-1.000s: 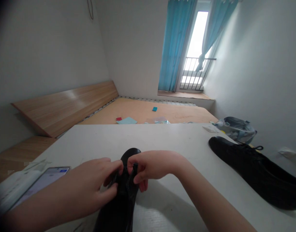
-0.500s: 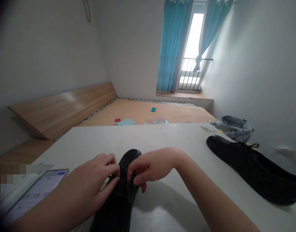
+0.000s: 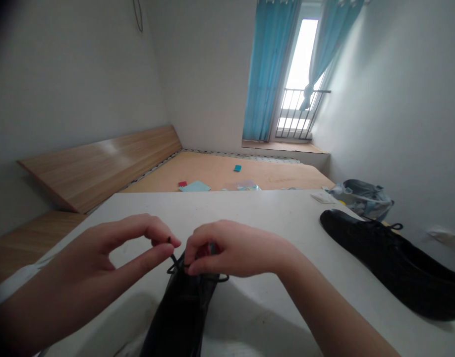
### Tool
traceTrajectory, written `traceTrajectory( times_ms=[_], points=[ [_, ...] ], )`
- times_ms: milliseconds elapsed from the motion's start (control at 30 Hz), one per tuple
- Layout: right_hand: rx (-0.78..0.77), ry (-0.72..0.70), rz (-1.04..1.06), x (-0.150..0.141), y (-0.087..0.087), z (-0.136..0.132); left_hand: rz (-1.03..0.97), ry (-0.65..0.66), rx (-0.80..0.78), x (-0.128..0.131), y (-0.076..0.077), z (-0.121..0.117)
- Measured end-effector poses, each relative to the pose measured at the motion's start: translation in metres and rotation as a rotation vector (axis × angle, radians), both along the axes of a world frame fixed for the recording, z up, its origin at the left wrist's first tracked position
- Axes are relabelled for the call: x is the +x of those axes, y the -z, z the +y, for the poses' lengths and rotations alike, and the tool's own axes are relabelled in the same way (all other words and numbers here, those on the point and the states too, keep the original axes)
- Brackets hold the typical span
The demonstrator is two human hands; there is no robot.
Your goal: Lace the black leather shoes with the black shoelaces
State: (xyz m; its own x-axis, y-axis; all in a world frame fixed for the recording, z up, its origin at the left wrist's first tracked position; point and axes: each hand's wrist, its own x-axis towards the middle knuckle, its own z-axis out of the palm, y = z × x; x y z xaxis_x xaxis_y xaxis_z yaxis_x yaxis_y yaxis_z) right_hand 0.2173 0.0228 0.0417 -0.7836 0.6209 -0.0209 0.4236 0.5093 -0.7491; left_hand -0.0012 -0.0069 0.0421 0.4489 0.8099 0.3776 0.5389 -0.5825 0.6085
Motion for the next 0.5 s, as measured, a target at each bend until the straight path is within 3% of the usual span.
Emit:
traceTrajectory(
  times_ms=[233,400,500],
  points=[
    [-0.035,0.221,0.797,-0.012,-0.017,-0.029,-0.267,0.045,0.081,-0.006,0.003,-0.015],
    [0.176,0.299,0.815,-0.027,-0.018,-0.053,-0.383,0.175,0.118,-0.001,0.004,-0.021],
    [0.144,0.297,0.85,-0.03,-0.016,-0.053,-0.389,0.132,0.19,0.0,0.004,-0.02]
  ],
)
